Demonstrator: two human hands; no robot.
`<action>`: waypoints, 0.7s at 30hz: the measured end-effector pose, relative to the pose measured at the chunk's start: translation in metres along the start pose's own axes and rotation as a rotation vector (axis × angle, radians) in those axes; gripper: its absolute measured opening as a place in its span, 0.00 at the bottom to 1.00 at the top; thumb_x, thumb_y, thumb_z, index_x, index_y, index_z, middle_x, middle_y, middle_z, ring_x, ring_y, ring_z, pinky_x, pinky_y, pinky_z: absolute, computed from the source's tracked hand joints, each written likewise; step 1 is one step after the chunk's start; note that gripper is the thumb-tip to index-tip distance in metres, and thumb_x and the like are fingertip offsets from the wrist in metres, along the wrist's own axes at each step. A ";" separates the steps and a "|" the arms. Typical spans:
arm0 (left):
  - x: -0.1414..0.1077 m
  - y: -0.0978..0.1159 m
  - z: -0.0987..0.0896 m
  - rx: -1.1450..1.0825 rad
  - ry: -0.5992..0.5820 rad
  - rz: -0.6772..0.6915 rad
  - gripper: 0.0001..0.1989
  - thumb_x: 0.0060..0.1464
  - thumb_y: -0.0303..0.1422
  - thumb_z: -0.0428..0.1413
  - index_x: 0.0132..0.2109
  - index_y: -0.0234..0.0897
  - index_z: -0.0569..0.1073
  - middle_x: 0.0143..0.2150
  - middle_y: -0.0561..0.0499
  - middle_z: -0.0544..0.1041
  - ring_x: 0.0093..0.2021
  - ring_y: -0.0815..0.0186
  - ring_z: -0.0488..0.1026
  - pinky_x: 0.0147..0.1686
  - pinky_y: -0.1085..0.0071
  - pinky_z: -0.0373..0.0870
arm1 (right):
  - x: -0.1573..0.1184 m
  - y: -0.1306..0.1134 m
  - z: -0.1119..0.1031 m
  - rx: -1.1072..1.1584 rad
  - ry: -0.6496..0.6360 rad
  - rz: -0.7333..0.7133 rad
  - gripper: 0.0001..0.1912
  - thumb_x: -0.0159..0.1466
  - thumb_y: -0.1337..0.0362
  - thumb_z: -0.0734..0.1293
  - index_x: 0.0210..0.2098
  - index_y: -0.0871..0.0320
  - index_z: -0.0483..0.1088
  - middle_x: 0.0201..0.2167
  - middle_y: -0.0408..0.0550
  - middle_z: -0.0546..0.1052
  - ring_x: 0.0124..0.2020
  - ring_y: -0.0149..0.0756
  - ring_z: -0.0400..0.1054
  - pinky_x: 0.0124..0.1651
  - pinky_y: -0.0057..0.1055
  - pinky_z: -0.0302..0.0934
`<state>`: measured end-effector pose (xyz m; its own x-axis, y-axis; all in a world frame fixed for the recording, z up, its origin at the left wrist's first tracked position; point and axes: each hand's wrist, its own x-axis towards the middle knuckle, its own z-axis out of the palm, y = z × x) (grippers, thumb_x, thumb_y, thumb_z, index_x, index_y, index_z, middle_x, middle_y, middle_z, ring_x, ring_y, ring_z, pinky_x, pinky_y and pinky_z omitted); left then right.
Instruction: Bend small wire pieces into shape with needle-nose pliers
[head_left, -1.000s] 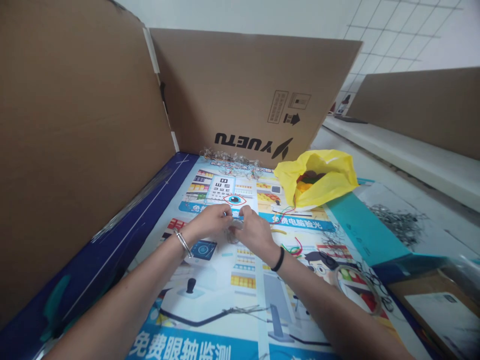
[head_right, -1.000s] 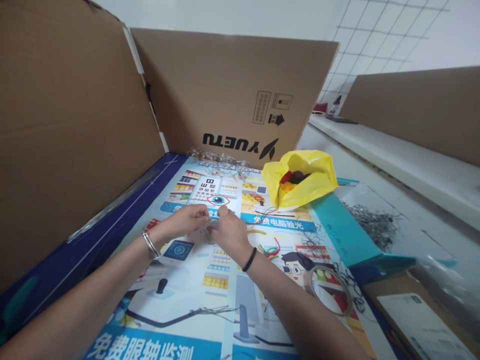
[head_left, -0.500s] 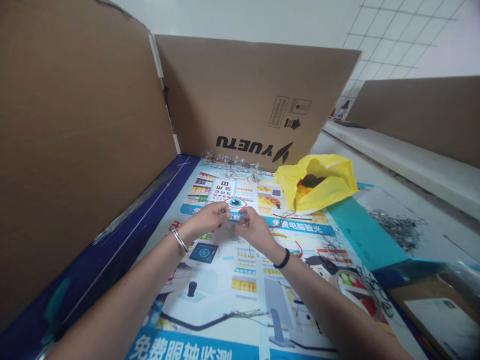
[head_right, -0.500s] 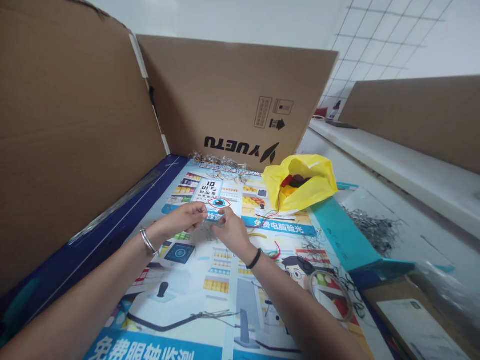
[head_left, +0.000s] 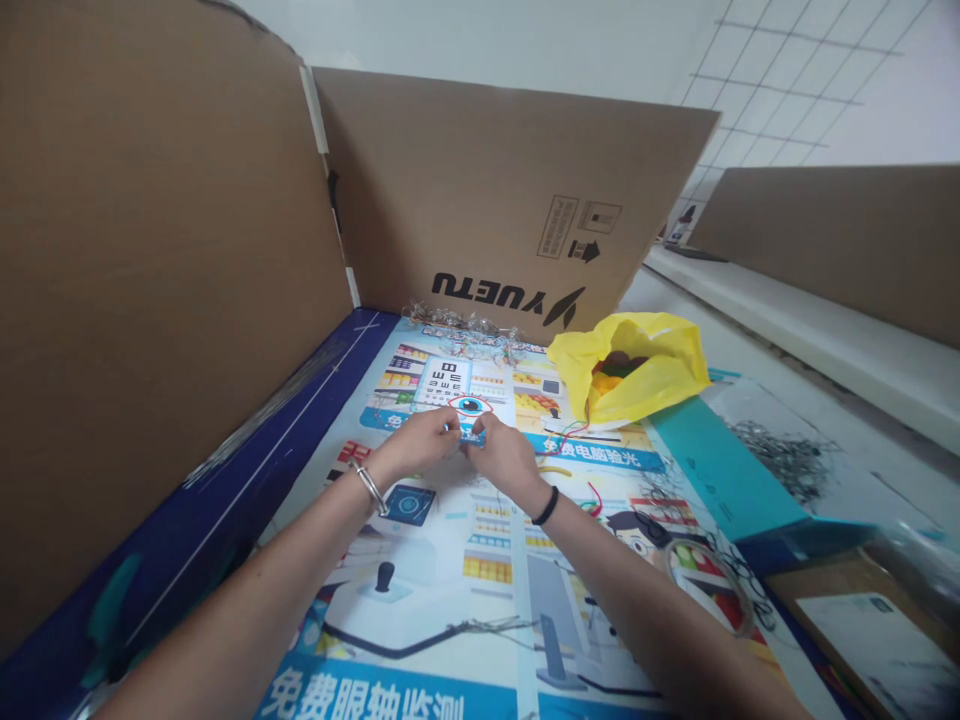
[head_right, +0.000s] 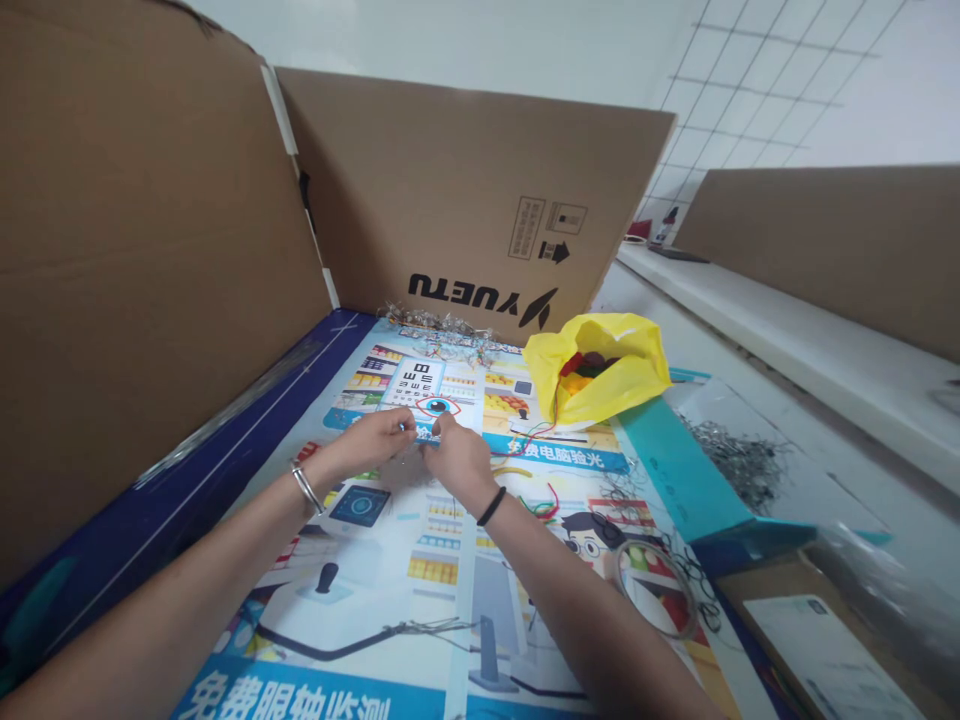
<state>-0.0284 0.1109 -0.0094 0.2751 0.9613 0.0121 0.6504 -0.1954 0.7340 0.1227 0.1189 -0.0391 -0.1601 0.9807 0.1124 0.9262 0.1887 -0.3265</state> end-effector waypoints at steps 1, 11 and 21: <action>0.000 -0.001 0.000 0.029 0.007 -0.003 0.07 0.48 0.33 0.46 0.28 0.37 0.66 0.20 0.56 0.65 0.22 0.70 0.61 0.22 0.76 0.54 | 0.002 0.000 0.001 -0.002 -0.021 -0.004 0.14 0.54 0.53 0.64 0.37 0.53 0.64 0.26 0.43 0.73 0.30 0.36 0.67 0.25 0.27 0.44; 0.009 -0.012 -0.002 0.184 0.057 -0.031 0.08 0.47 0.33 0.47 0.29 0.37 0.69 0.23 0.53 0.69 0.26 0.68 0.63 0.24 0.74 0.53 | 0.020 0.001 0.005 0.031 -0.148 -0.054 0.14 0.51 0.53 0.65 0.33 0.53 0.68 0.30 0.44 0.74 0.31 0.34 0.66 0.25 0.25 0.47; 0.013 -0.021 0.008 0.237 0.086 -0.068 0.09 0.48 0.32 0.47 0.32 0.37 0.71 0.28 0.51 0.74 0.28 0.67 0.66 0.25 0.74 0.54 | 0.023 0.005 0.011 0.033 -0.183 -0.067 0.12 0.51 0.55 0.65 0.32 0.55 0.69 0.29 0.44 0.74 0.30 0.33 0.67 0.25 0.24 0.47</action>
<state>-0.0328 0.1256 -0.0301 0.1707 0.9848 0.0335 0.8160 -0.1603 0.5553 0.1203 0.1431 -0.0483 -0.2829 0.9585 -0.0364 0.9003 0.2523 -0.3546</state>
